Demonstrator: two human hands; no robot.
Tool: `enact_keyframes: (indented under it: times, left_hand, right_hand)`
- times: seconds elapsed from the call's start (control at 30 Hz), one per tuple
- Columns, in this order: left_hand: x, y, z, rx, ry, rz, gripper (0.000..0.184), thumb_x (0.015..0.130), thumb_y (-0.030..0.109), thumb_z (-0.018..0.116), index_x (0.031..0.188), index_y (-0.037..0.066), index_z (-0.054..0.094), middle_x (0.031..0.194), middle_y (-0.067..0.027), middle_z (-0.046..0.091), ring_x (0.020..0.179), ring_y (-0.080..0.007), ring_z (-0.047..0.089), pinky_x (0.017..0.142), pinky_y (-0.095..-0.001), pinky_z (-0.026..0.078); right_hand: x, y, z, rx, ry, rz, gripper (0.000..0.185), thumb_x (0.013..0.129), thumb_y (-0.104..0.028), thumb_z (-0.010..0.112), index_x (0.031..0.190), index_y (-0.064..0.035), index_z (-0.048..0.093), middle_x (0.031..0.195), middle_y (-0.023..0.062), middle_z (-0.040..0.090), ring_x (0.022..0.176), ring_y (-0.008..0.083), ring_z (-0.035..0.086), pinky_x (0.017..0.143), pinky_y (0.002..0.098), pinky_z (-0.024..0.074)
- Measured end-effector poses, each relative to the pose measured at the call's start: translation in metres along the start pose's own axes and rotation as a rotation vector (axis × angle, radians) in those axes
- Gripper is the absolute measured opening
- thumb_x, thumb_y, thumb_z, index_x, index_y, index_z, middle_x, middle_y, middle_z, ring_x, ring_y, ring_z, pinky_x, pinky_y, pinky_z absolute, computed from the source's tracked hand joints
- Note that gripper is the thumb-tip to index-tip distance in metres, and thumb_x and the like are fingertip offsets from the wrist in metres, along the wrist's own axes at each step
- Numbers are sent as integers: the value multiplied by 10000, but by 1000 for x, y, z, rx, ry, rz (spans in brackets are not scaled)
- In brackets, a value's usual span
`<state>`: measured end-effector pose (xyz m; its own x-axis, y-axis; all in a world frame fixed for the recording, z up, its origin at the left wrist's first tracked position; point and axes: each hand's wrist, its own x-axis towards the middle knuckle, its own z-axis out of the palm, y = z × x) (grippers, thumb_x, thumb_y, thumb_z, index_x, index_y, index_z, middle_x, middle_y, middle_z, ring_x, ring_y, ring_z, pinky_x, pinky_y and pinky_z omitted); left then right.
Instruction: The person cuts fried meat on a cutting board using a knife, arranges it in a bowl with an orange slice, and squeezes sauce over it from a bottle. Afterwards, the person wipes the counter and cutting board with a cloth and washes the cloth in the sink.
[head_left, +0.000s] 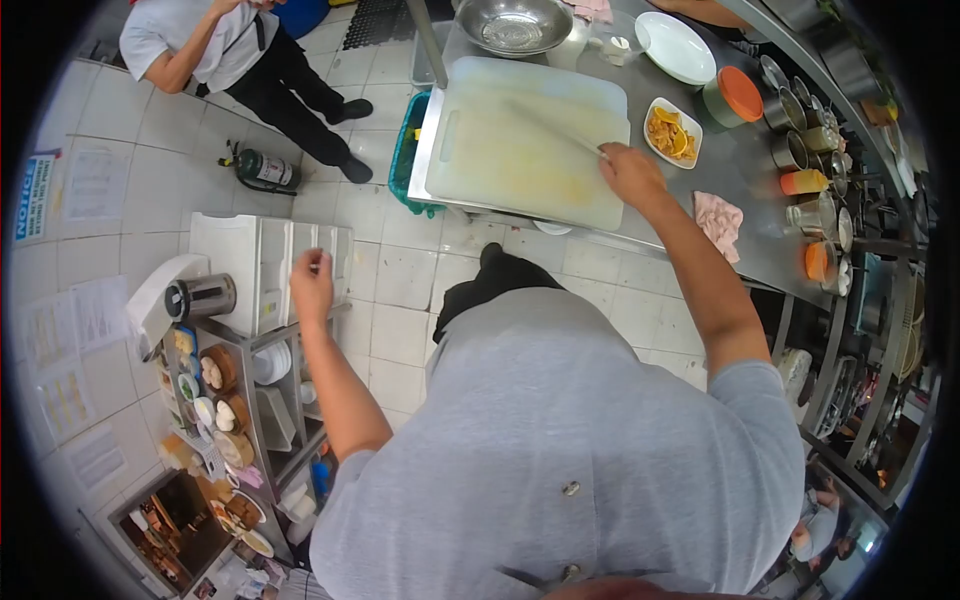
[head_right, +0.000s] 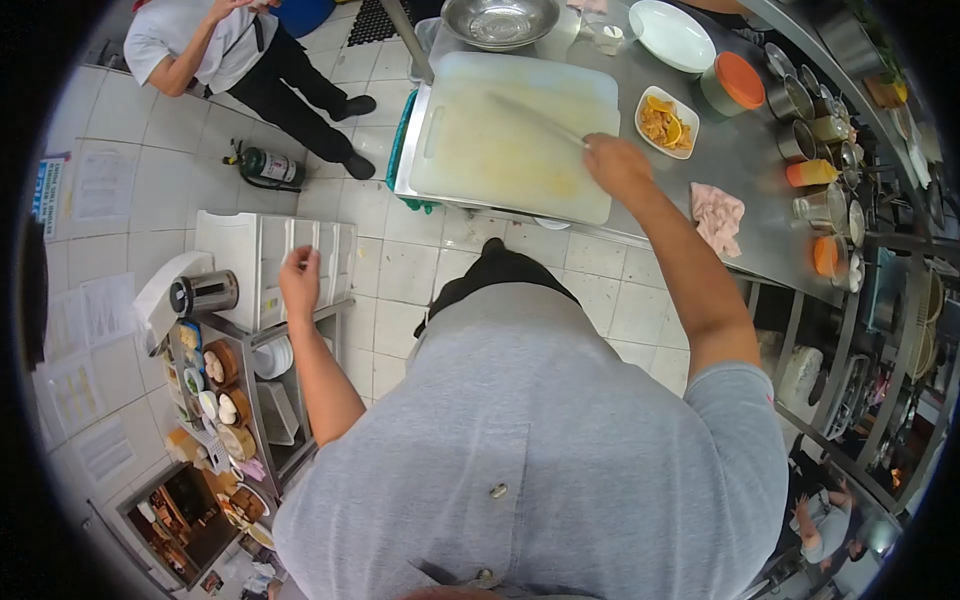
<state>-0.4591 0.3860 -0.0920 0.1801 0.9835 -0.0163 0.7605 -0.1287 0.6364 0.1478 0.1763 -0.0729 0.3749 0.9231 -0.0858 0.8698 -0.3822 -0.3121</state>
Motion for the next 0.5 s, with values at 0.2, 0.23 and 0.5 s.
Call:
enact_keyframes:
  times: [0.2,0.23,0.5]
  left_hand:
    - [-92,-4,-17,6,-47,-127,334,1033,226,750,1228,-44,767,1059,-186,805,905,-270,752,835,-395,594]
    - [-106,-5,-22,12,-57,-132,334,1033,226,750,1228,-44,767,1059,-186,805,905,-270,752,835,-395,594]
    - [-138,-34,-39,51,-34,-148,337,1029,214,752,1222,-62,761,1073,-192,812,954,-256,776,857,-384,598]
  right_hand:
    - [-33,-9,-23,84,-146,-95,309,1051,-303,619,1164,-48,753,1173,207,773,1098,442,721,948,535,573]
    - [-39,-4,-28,107,-180,-10,325,1053,-322,620,1160,-45,754,1153,213,775,1083,456,719,938,544,572]
    - [-125,39,-1,135,71,320,389,1055,-332,602,1167,10,751,1137,267,776,1107,489,726,966,568,573]
